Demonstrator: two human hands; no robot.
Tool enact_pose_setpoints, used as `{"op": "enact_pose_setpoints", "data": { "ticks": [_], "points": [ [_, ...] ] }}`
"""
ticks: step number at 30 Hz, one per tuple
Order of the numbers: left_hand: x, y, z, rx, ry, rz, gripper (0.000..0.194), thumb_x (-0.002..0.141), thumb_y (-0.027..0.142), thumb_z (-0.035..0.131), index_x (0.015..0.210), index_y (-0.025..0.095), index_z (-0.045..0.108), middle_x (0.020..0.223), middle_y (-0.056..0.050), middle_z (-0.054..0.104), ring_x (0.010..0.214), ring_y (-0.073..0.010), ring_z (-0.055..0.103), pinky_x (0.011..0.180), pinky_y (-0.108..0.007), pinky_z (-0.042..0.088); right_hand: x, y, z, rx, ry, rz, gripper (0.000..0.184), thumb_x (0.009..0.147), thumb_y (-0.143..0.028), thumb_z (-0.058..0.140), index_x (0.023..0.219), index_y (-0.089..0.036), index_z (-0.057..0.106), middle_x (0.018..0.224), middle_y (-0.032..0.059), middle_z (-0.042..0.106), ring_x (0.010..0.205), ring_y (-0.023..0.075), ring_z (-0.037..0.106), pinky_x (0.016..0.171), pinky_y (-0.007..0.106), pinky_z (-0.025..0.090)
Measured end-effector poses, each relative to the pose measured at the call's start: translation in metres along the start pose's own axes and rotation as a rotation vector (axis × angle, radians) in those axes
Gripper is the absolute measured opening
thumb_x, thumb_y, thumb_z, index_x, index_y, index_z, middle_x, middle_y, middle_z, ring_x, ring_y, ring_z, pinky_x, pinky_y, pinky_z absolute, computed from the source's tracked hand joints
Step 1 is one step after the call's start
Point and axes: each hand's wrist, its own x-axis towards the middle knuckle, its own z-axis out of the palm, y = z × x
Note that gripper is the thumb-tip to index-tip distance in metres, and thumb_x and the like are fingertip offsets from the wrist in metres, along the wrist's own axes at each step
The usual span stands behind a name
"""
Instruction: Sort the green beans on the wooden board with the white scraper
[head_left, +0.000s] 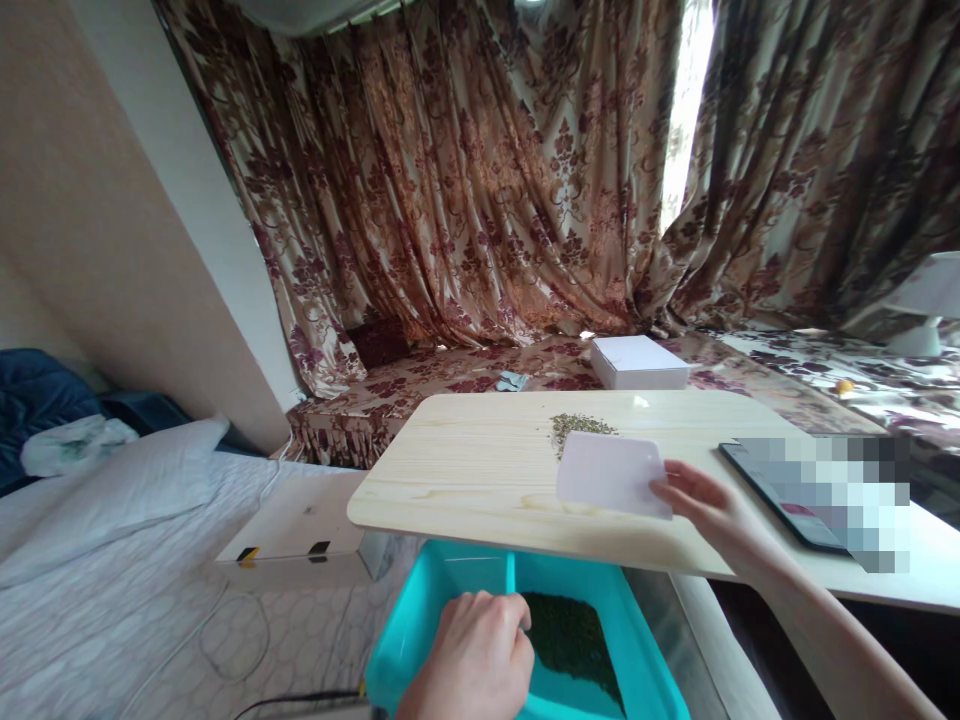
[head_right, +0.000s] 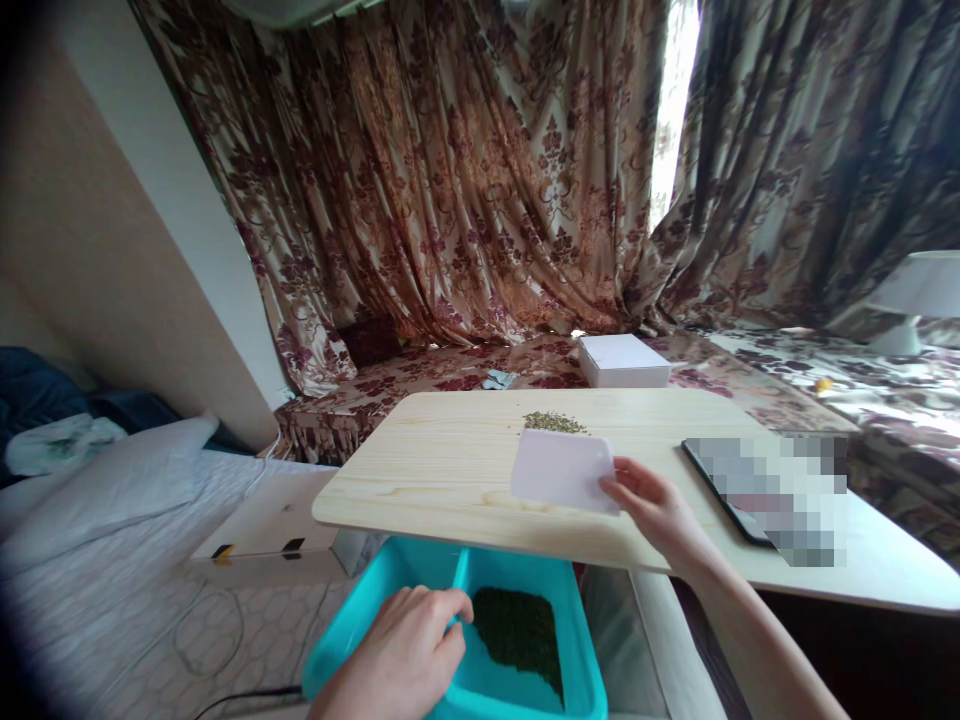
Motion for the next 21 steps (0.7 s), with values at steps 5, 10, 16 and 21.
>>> {"op": "enact_pose_setpoints", "data": {
  "ticks": [5, 10, 16, 21],
  "points": [
    [0.008, 0.027, 0.012, 0.014, -0.078, 0.157, 0.041, 0.085, 0.022, 0.033, 0.109, 0.024, 0.066, 0.106, -0.008, 0.066, 0.105, -0.0262, 0.055, 0.095, -0.039, 0.038, 0.018, 0.012, -0.034, -0.022, 0.390, 0.041, 0.033, 0.057, -0.040, 0.075, 0.083, -0.021, 0.068, 0.079, 0.0076, 0.076, 0.071, 0.0244, 0.069, 0.054, 0.031, 0.053],
    [0.013, 0.036, 0.015, 0.008, -0.091, 0.183, 0.041, 0.084, 0.022, 0.034, 0.109, 0.026, 0.066, 0.104, -0.008, 0.066, 0.103, -0.0259, 0.056, 0.094, -0.039, 0.038, 0.025, 0.022, -0.025, -0.029, 0.349, 0.045, 0.031, 0.062, -0.037, 0.069, 0.087, -0.020, 0.067, 0.079, 0.0084, 0.076, 0.073, 0.0251, 0.071, 0.056, 0.032, 0.054],
    [0.012, 0.033, 0.011, 0.017, -0.125, 0.145, 0.042, 0.085, 0.020, 0.033, 0.112, 0.026, 0.066, 0.108, -0.007, 0.066, 0.106, -0.0247, 0.055, 0.095, -0.037, 0.037, 0.030, 0.029, -0.014, -0.064, 0.319, 0.023, 0.031, 0.066, -0.036, 0.067, 0.091, -0.017, 0.065, 0.084, 0.0107, 0.077, 0.077, 0.0253, 0.072, 0.058, 0.031, 0.054],
    [0.013, 0.031, 0.012, 0.007, -0.118, 0.160, 0.042, 0.086, 0.021, 0.033, 0.112, 0.026, 0.065, 0.108, -0.007, 0.065, 0.106, -0.0255, 0.055, 0.095, -0.038, 0.038, 0.031, 0.028, -0.015, -0.094, 0.308, 0.042, 0.033, 0.067, -0.036, 0.066, 0.094, -0.016, 0.066, 0.085, 0.0111, 0.077, 0.078, 0.0250, 0.072, 0.058, 0.030, 0.054]
  ]
}}
